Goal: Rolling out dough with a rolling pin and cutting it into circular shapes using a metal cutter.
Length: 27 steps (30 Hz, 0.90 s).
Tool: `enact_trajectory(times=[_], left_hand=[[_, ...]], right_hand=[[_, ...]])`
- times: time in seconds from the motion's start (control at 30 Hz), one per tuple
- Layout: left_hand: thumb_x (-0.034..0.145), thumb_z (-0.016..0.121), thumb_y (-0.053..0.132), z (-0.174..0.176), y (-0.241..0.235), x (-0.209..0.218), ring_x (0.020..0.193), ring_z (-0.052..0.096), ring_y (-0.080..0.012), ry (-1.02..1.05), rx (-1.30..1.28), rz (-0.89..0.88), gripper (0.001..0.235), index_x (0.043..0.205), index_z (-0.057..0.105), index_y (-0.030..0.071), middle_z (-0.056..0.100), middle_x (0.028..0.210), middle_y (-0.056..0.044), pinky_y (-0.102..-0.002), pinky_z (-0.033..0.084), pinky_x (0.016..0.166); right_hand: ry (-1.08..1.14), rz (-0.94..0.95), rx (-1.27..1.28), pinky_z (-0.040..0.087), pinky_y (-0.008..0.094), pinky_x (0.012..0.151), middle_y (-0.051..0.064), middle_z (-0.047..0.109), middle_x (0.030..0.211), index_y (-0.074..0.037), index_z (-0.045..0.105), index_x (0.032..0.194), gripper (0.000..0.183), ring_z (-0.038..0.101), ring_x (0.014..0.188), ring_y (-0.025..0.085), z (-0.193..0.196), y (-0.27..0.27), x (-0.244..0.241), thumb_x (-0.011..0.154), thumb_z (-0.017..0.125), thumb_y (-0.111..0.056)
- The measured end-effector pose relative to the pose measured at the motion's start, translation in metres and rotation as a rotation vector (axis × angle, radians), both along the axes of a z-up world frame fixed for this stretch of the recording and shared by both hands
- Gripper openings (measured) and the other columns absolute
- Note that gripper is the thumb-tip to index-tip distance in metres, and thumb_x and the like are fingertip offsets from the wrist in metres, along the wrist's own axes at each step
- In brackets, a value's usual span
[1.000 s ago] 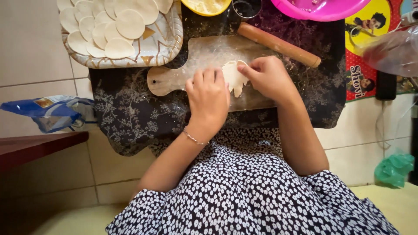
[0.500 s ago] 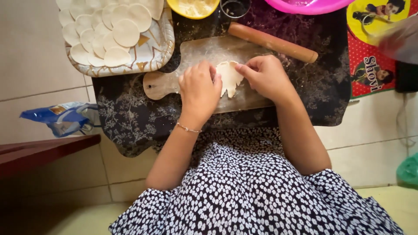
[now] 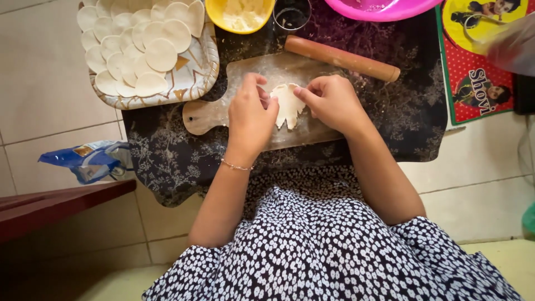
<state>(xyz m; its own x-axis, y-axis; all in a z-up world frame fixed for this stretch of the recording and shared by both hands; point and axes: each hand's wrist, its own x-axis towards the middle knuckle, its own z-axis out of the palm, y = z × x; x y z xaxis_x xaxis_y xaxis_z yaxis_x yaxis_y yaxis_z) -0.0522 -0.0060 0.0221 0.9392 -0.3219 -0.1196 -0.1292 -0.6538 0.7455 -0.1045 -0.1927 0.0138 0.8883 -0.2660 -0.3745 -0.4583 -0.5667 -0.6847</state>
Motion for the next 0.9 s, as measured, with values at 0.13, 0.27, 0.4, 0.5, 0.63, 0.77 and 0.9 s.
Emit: enact_trajectory(times=[0.13,0.27,0.4,0.5,0.63,0.77,0.9], left_hand=[[0.085,0.073,0.014,-0.015,0.003,0.005,0.08,0.076,-0.0272,0.044,-0.091,0.013,0.039,0.118,0.052,0.012,0.069,0.092,-0.009,-0.039,0.06,0.075],[0.086,0.074,0.017,-0.012,0.009,0.008,0.075,0.076,-0.0254,0.129,-0.14,0.023,0.042,0.121,0.051,0.009,0.07,0.087,-0.008,-0.036,0.06,0.072],[0.084,0.076,0.018,-0.005,0.01,0.007,0.075,0.076,-0.0268,0.123,-0.015,-0.02,0.049,0.122,0.047,0.009,0.074,0.078,-0.005,-0.04,0.06,0.073],[0.081,0.076,0.017,0.006,0.004,0.005,0.082,0.075,-0.035,0.089,0.125,-0.066,0.05,0.121,0.047,0.01,0.075,0.077,-0.005,-0.049,0.059,0.078],[0.083,0.072,0.021,0.013,-0.001,0.004,0.091,0.074,-0.036,0.116,0.246,-0.054,0.045,0.119,0.046,0.015,0.075,0.08,-0.003,-0.053,0.057,0.084],[0.082,0.071,0.016,0.014,0.0,0.003,0.088,0.074,-0.0363,0.116,0.138,-0.033,0.043,0.118,0.048,0.012,0.074,0.077,-0.004,-0.052,0.057,0.084],[0.082,0.07,0.016,0.014,0.003,0.002,0.09,0.074,-0.0361,0.141,0.127,-0.037,0.045,0.12,0.047,0.01,0.074,0.078,-0.004,-0.053,0.057,0.086]], right_hand=[[0.014,0.002,-0.014,0.054,0.03,0.067,-0.001,0.064,0.048,-0.021,0.077,0.079,0.029,0.072,0.062,0.018,0.001,0.0,0.0,0.09,0.068,-0.045],[0.017,0.007,-0.014,0.055,0.031,0.07,-0.001,0.065,0.05,-0.02,0.076,0.08,0.029,0.072,0.065,0.019,0.003,0.001,-0.001,0.091,0.067,-0.045],[0.02,0.004,-0.034,0.055,0.03,0.07,-0.004,0.065,0.05,-0.022,0.076,0.08,0.029,0.073,0.067,0.018,-0.001,0.002,0.001,0.09,0.067,-0.047],[0.017,0.006,-0.033,0.055,0.031,0.071,-0.004,0.066,0.051,-0.022,0.076,0.079,0.029,0.073,0.068,0.019,-0.001,0.002,0.0,0.09,0.067,-0.046],[0.019,0.011,-0.031,0.056,0.032,0.073,-0.003,0.067,0.051,-0.021,0.077,0.081,0.029,0.074,0.07,0.02,0.001,0.002,-0.001,0.091,0.067,-0.046],[0.022,0.017,-0.029,0.056,0.033,0.074,-0.004,0.068,0.053,-0.02,0.077,0.082,0.029,0.074,0.072,0.021,0.004,0.002,-0.001,0.091,0.066,-0.046],[0.032,0.016,-0.02,0.055,0.032,0.074,-0.004,0.068,0.054,-0.021,0.077,0.083,0.03,0.074,0.073,0.02,0.004,0.001,-0.001,0.091,0.066,-0.048]])
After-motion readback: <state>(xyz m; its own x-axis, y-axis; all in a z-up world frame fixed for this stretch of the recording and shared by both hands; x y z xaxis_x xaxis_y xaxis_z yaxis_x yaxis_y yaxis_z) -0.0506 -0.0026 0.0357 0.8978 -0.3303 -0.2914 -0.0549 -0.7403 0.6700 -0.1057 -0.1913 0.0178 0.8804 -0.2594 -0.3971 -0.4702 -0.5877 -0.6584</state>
